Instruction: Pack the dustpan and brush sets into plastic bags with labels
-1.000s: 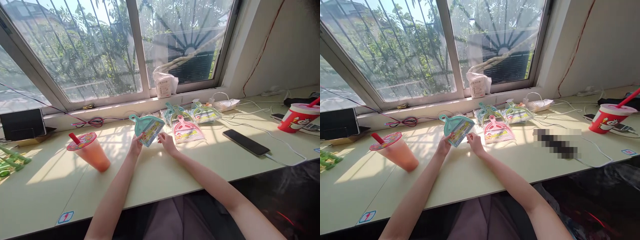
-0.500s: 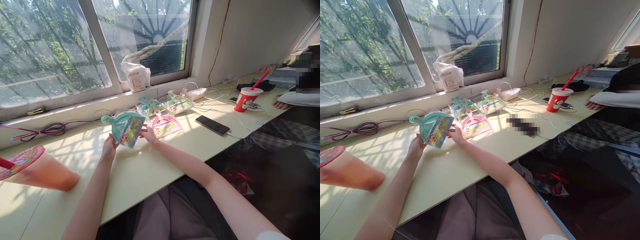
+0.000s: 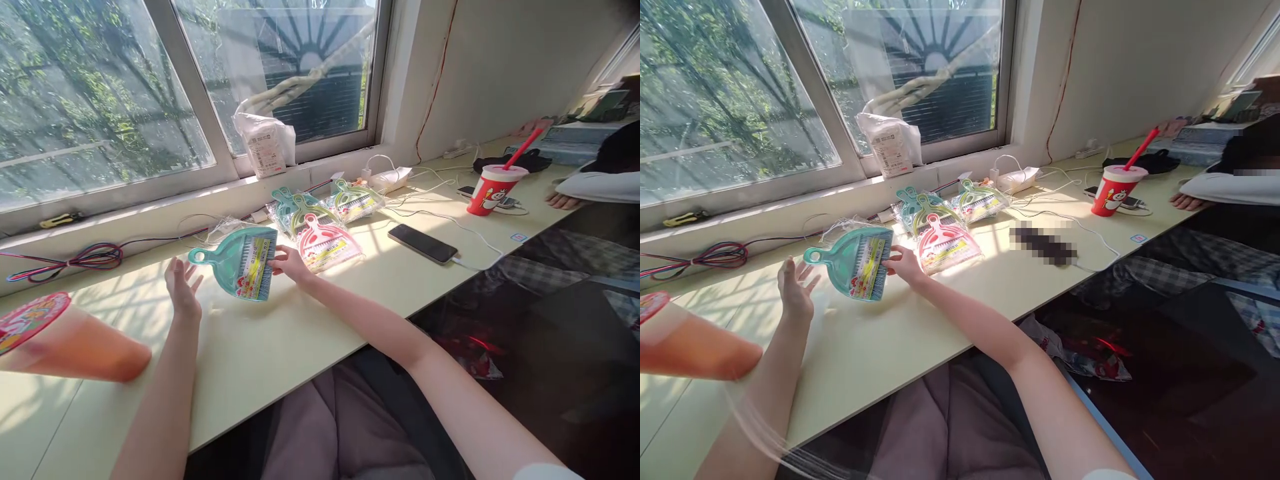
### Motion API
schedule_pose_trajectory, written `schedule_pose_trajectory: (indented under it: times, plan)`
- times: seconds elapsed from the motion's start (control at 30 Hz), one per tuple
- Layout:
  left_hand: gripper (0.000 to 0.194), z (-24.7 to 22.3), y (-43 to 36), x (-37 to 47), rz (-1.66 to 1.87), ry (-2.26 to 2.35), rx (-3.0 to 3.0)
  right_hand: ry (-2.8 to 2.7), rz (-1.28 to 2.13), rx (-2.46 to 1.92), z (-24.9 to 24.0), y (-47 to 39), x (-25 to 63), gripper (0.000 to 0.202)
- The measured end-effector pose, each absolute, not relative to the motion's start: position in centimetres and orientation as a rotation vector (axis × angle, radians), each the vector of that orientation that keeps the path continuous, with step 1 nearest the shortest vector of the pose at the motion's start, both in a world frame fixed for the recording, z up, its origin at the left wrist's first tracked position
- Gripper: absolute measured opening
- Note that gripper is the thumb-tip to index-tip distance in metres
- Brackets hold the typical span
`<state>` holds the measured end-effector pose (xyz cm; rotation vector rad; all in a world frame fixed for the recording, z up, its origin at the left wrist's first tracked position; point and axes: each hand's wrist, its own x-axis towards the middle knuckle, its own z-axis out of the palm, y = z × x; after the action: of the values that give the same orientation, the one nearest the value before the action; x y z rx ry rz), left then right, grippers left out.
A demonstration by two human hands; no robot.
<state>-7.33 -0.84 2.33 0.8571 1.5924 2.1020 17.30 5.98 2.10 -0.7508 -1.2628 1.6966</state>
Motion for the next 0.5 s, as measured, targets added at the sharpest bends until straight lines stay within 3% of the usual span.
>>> schedule_pose_trajectory:
  times: [0.07,0.13,0.23,0.5]
  plan:
    - [0.044,2.9,-1.4,-7.6,2.120,1.726,1.152,-1.345,1.705,-0.752,2.2,6.4,17.7,0.032]
    - [0.041,3.1,-1.6,-7.9,1.919,1.762,1.328,-1.433,1.718,-0.746,2.2,6.6,17.9,0.033]
    - [0.035,2.8,-1.6,-8.2,1.646,1.795,1.236,-1.503,1.712,-0.730,2.1,6.4,17.8,0.033]
    - [0.016,1.9,-2.1,-12.2,1.950,1.955,0.758,-1.430,1.616,-0.799,2.7,6.1,17.9,0.031]
